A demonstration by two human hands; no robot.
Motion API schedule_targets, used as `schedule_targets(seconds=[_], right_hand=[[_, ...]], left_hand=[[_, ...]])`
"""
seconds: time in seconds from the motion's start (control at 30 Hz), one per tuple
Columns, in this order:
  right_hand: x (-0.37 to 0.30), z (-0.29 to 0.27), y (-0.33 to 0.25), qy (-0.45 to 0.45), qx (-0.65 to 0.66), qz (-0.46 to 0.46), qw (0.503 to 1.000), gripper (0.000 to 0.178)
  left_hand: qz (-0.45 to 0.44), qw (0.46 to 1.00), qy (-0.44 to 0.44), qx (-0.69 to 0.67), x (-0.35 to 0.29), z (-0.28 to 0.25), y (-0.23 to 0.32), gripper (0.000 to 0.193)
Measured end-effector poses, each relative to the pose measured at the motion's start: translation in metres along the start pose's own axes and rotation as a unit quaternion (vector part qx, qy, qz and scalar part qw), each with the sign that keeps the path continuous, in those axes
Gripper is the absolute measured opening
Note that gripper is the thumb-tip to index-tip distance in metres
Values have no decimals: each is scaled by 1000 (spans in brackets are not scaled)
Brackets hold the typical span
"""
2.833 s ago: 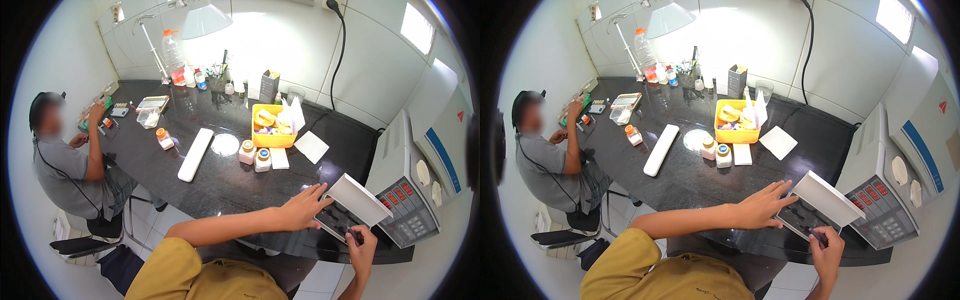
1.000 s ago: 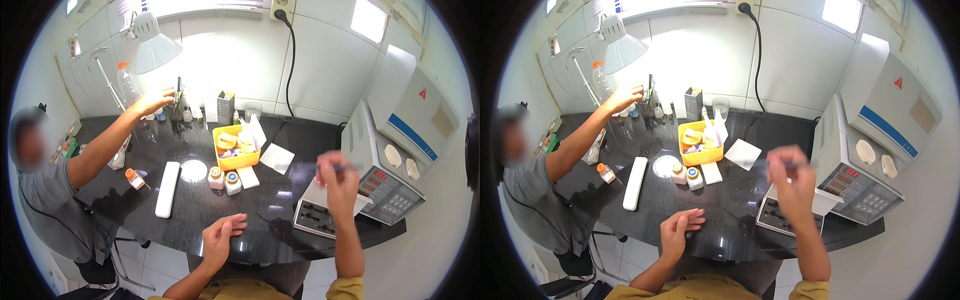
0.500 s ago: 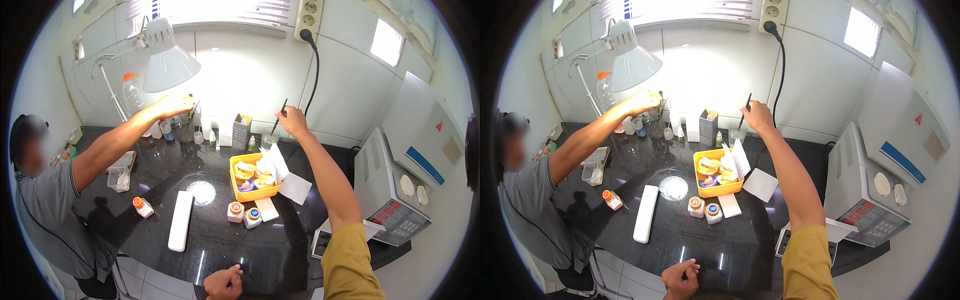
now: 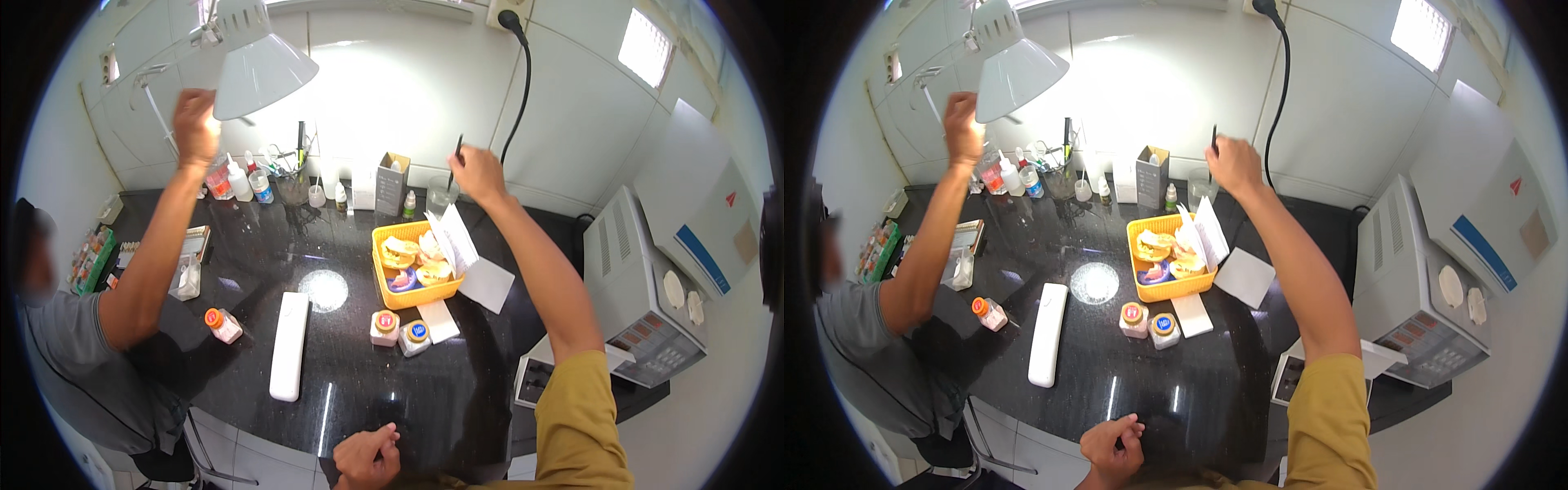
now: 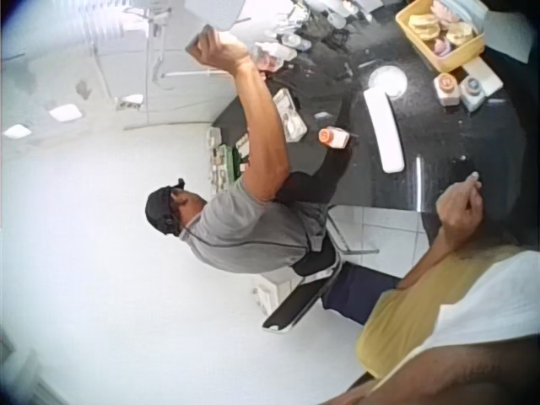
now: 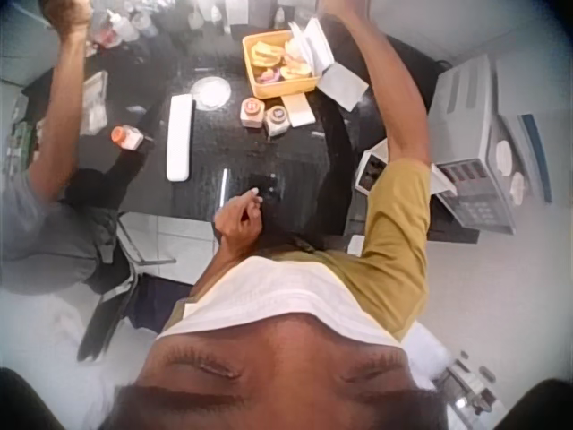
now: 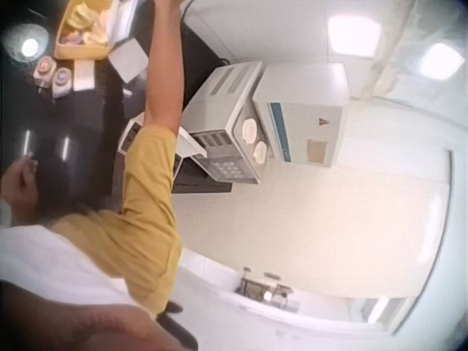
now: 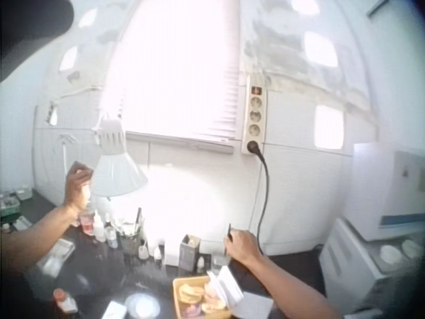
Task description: The person opens a white box and removes a small tool. They scoop a pink powder from a jar and a white powder from another jar onto the table, then add liquid from a squeeze bottle. The person mixes the powders and liquid together with the tool, then wipes the tool with a tissue.
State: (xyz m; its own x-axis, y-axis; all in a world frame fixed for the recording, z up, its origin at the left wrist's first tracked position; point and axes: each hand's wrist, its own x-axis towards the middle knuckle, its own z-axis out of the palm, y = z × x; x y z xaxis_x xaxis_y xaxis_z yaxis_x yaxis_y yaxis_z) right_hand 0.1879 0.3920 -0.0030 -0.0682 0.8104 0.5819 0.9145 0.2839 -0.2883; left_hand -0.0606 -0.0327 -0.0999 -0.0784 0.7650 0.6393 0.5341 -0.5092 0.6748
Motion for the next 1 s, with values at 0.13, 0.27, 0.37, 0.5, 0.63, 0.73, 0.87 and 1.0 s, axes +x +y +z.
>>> schedule_targets(seconds=[0.13, 0.27, 0.37, 0.5, 0.63, 0.73, 0.87, 1.0], right_hand=[[-14, -71, -19, 146, 63, -18, 987, 31], [-85, -168, -57, 138, 198, 1, 970, 23], [-167, -195, -78, 93, 265, 37, 959, 15], [-263, -177, -83, -9, 337, 96, 936, 9], [-300, -136, -86, -30, 304, 94, 947, 10], [-302, -120, -86, -39, 291, 61, 954, 12], [-306, -114, -79, -80, 262, 31, 961, 14], [-313, -134, -74, -89, 262, 32, 961, 15]], left_hand=[[3, 1000, -8, -1, -9, 6, -15, 22], [-32, 996, -83, -21, 3, 1, -5, 19], [-57, 984, -170, -15, 16, 5, 3, 20], [24, 961, -272, 47, 40, 29, 13, 45], [51, 934, -328, 131, 60, 62, 17, 66], [26, 908, -368, 198, 68, 72, 16, 70], [19, 900, -372, 227, 65, 80, 11, 70], [0, 902, -365, 232, 65, 82, 9, 69]])
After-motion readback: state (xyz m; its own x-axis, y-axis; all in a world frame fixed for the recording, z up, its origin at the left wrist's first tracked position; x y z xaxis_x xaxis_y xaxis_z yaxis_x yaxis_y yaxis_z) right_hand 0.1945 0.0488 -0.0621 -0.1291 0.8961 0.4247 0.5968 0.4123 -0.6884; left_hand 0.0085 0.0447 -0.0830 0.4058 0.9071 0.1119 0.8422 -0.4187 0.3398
